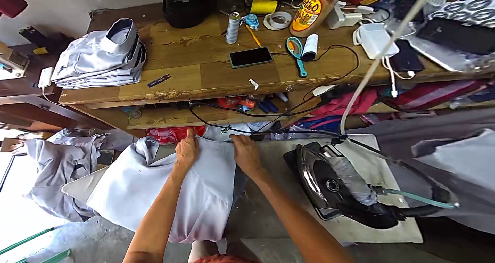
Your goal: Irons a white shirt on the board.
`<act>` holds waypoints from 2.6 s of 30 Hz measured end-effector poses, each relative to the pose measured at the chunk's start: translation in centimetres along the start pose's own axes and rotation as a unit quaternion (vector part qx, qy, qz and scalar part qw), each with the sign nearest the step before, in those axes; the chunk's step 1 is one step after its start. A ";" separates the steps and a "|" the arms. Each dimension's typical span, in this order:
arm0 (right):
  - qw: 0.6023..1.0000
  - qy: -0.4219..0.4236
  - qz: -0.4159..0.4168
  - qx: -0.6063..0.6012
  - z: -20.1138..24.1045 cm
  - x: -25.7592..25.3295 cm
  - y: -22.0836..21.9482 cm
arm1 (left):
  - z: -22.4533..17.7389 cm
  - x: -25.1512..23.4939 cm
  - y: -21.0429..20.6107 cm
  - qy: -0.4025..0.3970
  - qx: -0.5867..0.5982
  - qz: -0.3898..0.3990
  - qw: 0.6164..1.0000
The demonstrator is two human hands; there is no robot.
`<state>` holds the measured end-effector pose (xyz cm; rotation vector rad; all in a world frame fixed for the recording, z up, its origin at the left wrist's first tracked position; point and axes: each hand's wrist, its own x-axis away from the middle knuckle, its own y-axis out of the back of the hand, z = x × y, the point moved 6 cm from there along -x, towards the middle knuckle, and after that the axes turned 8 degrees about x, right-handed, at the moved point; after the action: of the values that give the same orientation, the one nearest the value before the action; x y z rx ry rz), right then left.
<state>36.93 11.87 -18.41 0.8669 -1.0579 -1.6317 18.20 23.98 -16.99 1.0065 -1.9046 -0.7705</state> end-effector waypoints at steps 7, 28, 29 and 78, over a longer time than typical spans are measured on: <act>0.990 0.124 -0.046 -0.042 3.8 6.9 0.7 | 1.5 0.5 -0.9 -0.054 0.087 -0.025 0.994; 0.976 -0.123 0.092 0.151 -15.5 11.0 18.6 | -5.6 13.3 -11.9 -0.314 -0.052 -0.045 0.947; 0.974 -0.152 0.131 0.108 -16.8 11.1 18.3 | -5.7 13.5 -12.3 -0.322 -0.052 -0.042 0.945; 0.940 0.173 0.291 0.041 5.8 13.7 7.0 | 8.3 26.6 -12.7 -0.343 0.076 -0.146 0.925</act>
<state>30.37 -0.97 -10.56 0.7636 -1.0100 -0.9078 6.42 -4.05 -20.81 1.2419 -2.4620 -1.2914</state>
